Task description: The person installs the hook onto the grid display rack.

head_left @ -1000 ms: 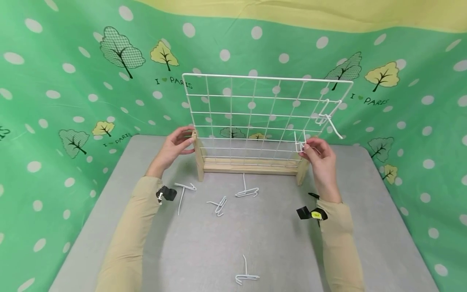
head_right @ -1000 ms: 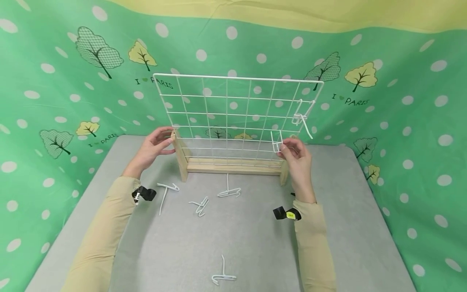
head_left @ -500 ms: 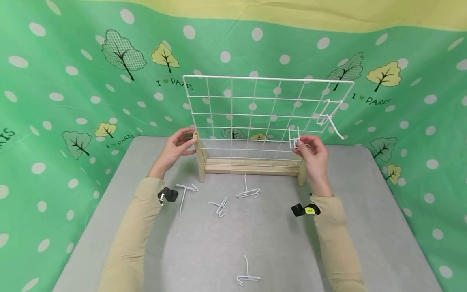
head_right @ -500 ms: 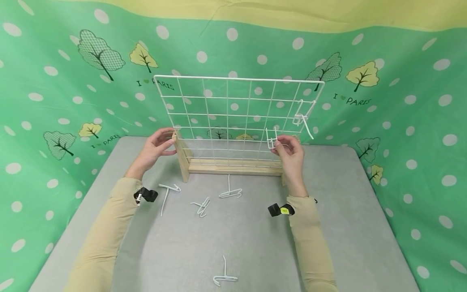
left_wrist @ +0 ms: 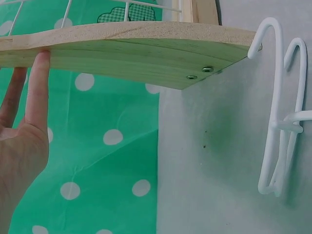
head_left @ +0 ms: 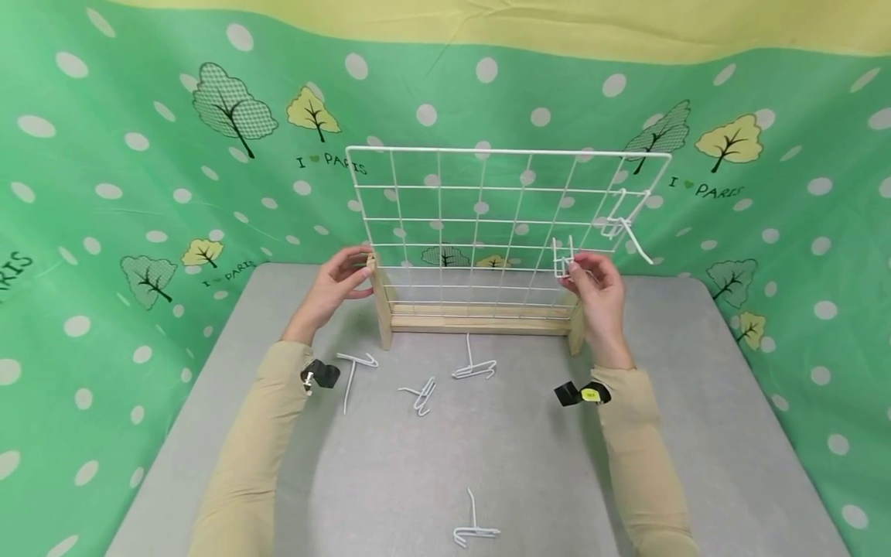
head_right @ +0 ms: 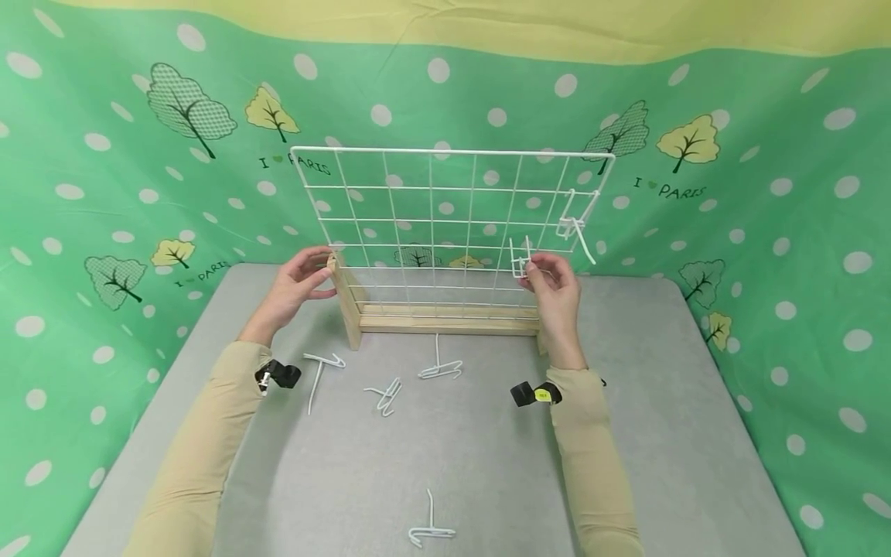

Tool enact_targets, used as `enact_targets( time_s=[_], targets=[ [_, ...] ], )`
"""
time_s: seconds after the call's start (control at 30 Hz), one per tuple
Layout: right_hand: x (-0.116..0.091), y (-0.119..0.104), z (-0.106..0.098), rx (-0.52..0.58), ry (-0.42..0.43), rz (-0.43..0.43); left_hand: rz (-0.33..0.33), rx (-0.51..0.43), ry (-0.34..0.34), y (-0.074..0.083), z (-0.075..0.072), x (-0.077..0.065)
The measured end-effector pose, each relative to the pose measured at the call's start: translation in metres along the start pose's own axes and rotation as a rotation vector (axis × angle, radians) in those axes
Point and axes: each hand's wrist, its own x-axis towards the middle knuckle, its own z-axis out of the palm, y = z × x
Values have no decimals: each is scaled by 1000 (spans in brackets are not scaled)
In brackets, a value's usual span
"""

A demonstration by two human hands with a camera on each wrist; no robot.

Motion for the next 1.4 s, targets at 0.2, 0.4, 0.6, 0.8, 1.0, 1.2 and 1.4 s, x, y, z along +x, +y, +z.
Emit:
enact_targets(
  time_s=[0.2,0.4,0.6,0.8,1.0,1.2,1.4],
  targets=[
    [2,0,-2,-17,7,8,-3,17,7,0,0,0],
    [-1,7,-5,-19,32,77,-1,3,7,0,0,-1],
    [-5,11,-8,-48,35,86,-14,-3,18,1,2,-1],
    [-9,14,-10,-34,26,83,-30,4,20,5,3,-2],
    [-13,19,-11,-7,-26,60,-17,-8,15,22,11,-8],
    [-19,23,-13,-52,-26,60,-6,-13,9,25,12,-9],
    [-33,32,-21,-143,-66,126,-16,-4,15,26,12,-10]
  ],
)
